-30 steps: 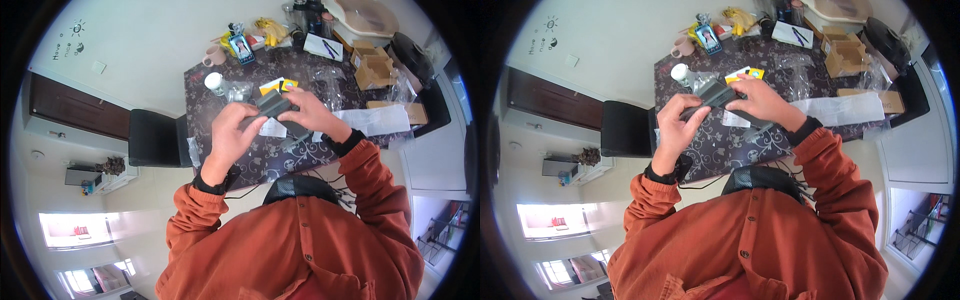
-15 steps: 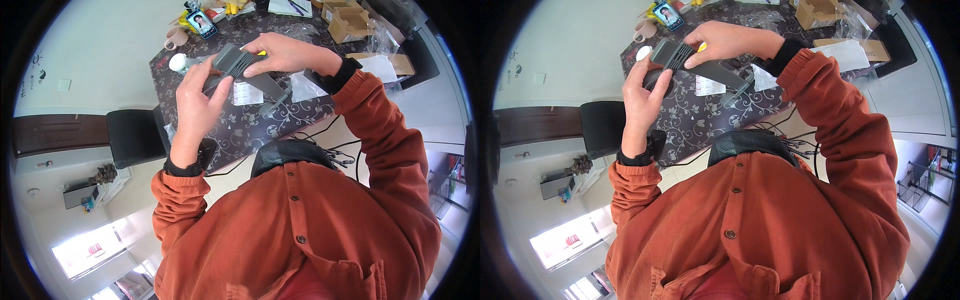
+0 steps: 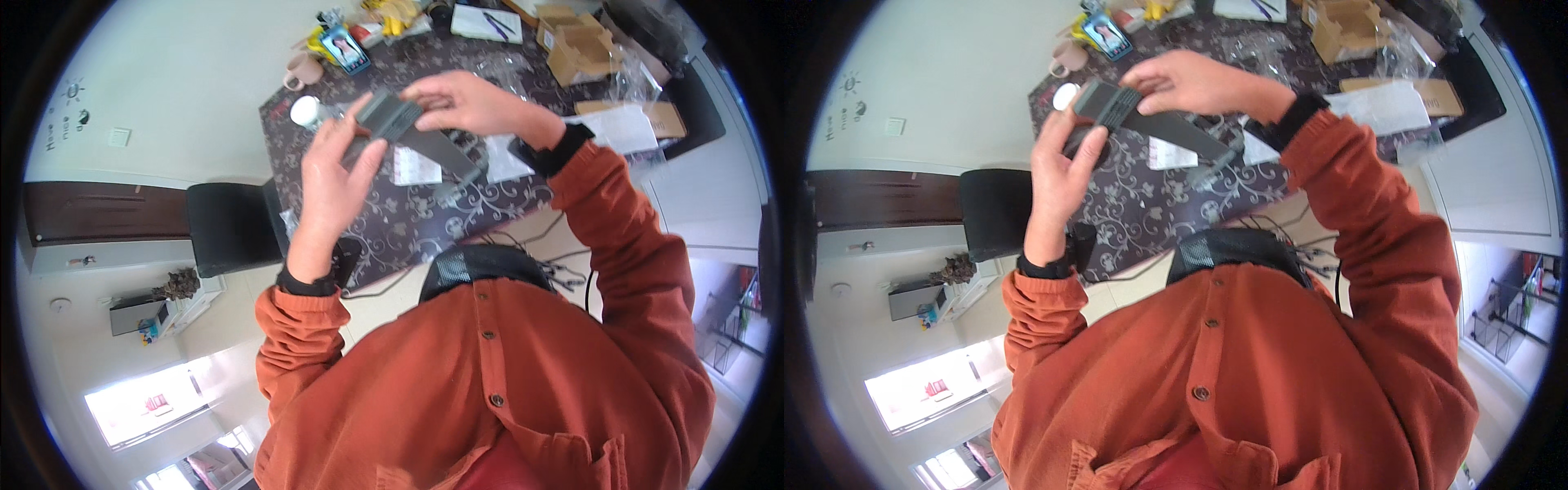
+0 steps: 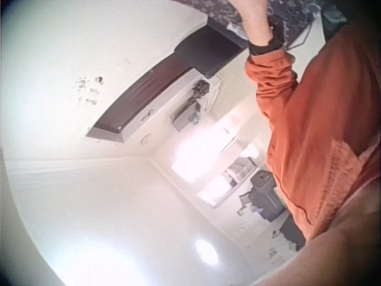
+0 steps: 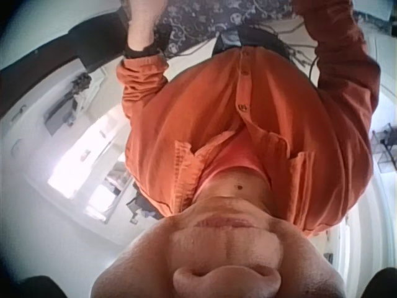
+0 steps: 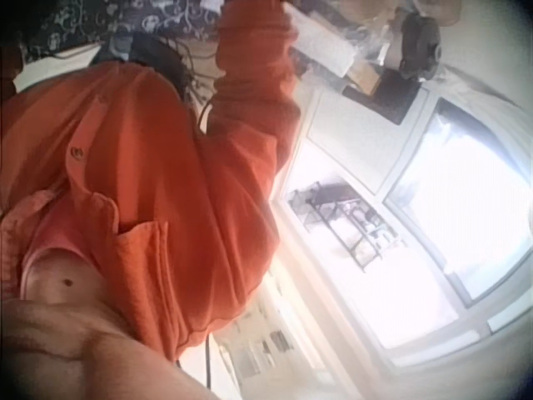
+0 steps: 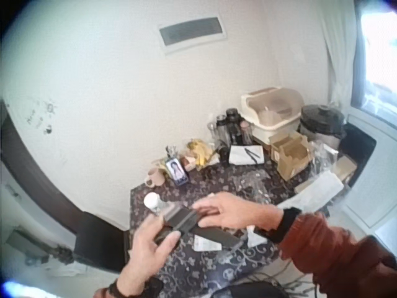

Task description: The person repeatedly attaches and detaches a circular plastic component onto a long grey plastic bar with a ribbed section. They rotate the bar to inspect the fit and alignment, then reattach the circular piece multiple times. The person also briefly handles a small rectangular plastic piece and a plastic bag.

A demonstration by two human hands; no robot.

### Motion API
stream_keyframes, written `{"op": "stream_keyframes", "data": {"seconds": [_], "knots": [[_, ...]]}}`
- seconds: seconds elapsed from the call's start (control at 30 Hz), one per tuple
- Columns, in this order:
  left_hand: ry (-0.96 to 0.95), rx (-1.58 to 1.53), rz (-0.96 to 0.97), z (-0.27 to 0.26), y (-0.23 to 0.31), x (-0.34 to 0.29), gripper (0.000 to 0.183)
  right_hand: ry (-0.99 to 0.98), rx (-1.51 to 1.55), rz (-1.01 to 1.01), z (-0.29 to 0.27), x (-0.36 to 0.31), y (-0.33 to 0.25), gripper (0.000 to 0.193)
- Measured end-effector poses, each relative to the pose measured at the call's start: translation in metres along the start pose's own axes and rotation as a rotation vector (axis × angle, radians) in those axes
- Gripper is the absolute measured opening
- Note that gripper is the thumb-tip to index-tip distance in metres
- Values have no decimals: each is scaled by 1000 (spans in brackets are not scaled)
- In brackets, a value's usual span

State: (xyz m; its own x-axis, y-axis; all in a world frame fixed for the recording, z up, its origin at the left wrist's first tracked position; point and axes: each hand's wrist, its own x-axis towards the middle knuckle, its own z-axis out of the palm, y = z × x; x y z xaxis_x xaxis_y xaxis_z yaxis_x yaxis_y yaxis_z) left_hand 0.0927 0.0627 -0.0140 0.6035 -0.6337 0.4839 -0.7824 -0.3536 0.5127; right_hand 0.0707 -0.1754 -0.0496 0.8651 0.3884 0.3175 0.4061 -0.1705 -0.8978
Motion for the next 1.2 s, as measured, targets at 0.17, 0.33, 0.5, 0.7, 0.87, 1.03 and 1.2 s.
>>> {"op": "stream_keyframes", "data": {"seconds": [0.17,0.33,0.5,0.7,0.87,1.03,1.2], "knots": [[-41,-56,-88,-2,1,0,52,29,192,39,3,-1,-6,46],[-51,-69,-87,-1,0,-1,52,39,236,86,7,3,-1,42],[-54,-45,-83,-2,1,-1,54,76,167,63,15,2,1,38],[-74,-45,-143,-1,3,2,60,171,282,114,25,6,5,35],[-174,-179,-133,-11,-3,5,65,205,573,151,24,11,13,35],[-252,-347,-221,-37,-18,15,49,198,640,128,20,14,21,36],[25,369,348,-33,-24,36,45,176,692,129,15,19,29,37]]}}
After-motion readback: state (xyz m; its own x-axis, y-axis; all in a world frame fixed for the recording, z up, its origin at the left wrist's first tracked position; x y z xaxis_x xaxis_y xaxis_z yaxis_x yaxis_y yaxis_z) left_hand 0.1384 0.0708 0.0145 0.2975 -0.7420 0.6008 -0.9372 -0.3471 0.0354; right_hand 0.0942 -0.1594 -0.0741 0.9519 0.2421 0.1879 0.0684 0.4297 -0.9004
